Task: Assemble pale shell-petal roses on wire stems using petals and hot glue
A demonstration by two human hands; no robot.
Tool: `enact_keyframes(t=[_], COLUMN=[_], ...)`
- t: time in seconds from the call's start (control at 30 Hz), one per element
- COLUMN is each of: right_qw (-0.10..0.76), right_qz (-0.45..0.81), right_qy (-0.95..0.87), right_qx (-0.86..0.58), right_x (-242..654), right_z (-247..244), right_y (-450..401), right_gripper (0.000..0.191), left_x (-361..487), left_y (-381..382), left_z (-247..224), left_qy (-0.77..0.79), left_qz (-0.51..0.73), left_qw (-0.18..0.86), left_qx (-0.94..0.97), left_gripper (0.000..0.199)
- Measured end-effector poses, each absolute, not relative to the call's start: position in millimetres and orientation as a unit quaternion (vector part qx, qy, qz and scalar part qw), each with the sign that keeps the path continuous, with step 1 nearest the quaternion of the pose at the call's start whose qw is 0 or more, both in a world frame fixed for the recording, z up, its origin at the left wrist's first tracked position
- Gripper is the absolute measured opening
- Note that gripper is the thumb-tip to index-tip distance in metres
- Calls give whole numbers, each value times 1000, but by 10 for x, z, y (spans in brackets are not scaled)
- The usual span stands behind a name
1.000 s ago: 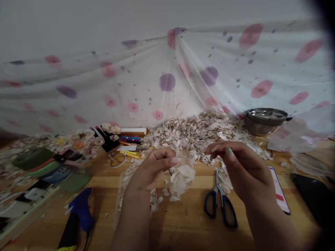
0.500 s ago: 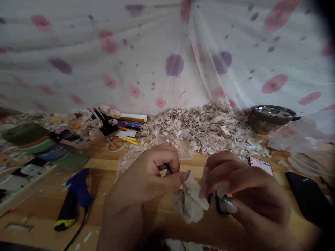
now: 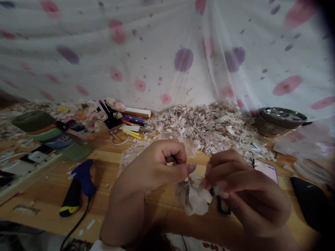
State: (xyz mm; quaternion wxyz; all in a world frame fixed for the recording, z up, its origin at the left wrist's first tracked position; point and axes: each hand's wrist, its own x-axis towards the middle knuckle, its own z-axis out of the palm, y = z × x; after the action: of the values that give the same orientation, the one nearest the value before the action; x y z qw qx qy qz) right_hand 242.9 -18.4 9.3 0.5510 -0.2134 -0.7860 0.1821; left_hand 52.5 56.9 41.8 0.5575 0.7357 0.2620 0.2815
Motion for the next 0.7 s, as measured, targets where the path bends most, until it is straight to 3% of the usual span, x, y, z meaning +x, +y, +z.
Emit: enact_keyframes(t=[0.47,0.7], right_qw=[592,593], right_qz=[220,267], right_qy=[-731,-717], right_qx=[-257,-251], right_x=[2383,2375], right_z=[126,95], right_y=[-282,-243], right_gripper=[38,31], left_x=[540,703], left_y=[617,757], left_z=[395,271], left_qy=[234,179], left_qz=[276,272], left_qw=[628,744], left_qx=[689,583], left_gripper=[35,35])
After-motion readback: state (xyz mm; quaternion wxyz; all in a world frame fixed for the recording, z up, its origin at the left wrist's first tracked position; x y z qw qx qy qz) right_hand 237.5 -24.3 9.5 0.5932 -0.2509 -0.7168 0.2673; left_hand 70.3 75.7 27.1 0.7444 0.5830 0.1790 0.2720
